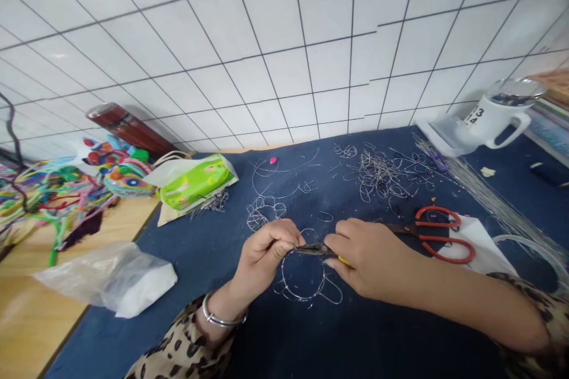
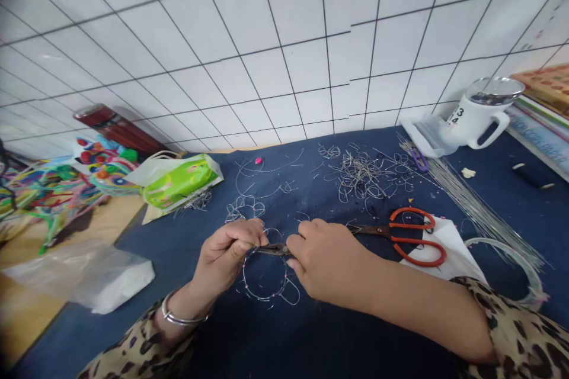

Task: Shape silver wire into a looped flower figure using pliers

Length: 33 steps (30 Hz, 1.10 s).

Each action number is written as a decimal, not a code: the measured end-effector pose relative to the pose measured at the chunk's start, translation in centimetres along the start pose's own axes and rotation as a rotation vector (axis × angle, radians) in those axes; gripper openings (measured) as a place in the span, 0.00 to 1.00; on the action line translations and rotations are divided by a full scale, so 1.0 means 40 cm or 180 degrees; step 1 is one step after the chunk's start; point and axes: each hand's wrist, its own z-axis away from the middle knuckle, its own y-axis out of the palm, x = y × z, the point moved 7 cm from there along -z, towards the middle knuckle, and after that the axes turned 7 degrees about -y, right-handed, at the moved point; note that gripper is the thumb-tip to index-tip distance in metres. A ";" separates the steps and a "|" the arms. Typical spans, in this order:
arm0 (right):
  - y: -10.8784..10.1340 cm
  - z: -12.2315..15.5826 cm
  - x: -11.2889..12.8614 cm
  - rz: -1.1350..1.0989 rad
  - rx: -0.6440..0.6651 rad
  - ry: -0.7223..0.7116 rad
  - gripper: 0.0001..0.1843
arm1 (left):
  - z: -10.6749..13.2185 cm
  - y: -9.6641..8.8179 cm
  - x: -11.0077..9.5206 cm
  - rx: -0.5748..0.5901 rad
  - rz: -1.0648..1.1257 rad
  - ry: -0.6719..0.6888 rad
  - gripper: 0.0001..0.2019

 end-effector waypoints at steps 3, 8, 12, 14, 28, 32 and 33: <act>0.004 -0.003 -0.006 -0.0103 0.0079 0.0042 0.07 | -0.002 -0.003 -0.003 0.0008 -0.0077 0.0061 0.04; 0.014 -0.004 -0.016 -0.0129 0.0098 0.0101 0.07 | -0.003 -0.012 -0.011 -0.0063 -0.0207 0.0162 0.04; 0.019 -0.002 -0.021 0.0023 0.0004 0.0127 0.06 | -0.002 -0.021 -0.005 -0.0173 -0.0420 0.0009 0.06; 0.017 -0.003 -0.022 0.0176 -0.0079 0.0145 0.07 | -0.001 -0.025 -0.001 -0.0227 -0.0538 -0.0069 0.07; -0.006 -0.003 -0.006 0.0615 -0.0288 0.0346 0.08 | 0.011 -0.040 0.071 -0.0335 -0.0231 -0.1001 0.04; -0.007 0.001 0.025 0.1076 -0.0341 0.0372 0.11 | 0.014 -0.041 0.082 -0.0321 -0.0232 -0.1173 0.03; -0.008 0.003 0.035 0.1258 -0.0375 0.0370 0.12 | 0.015 -0.042 0.082 -0.0348 -0.0238 -0.1170 0.04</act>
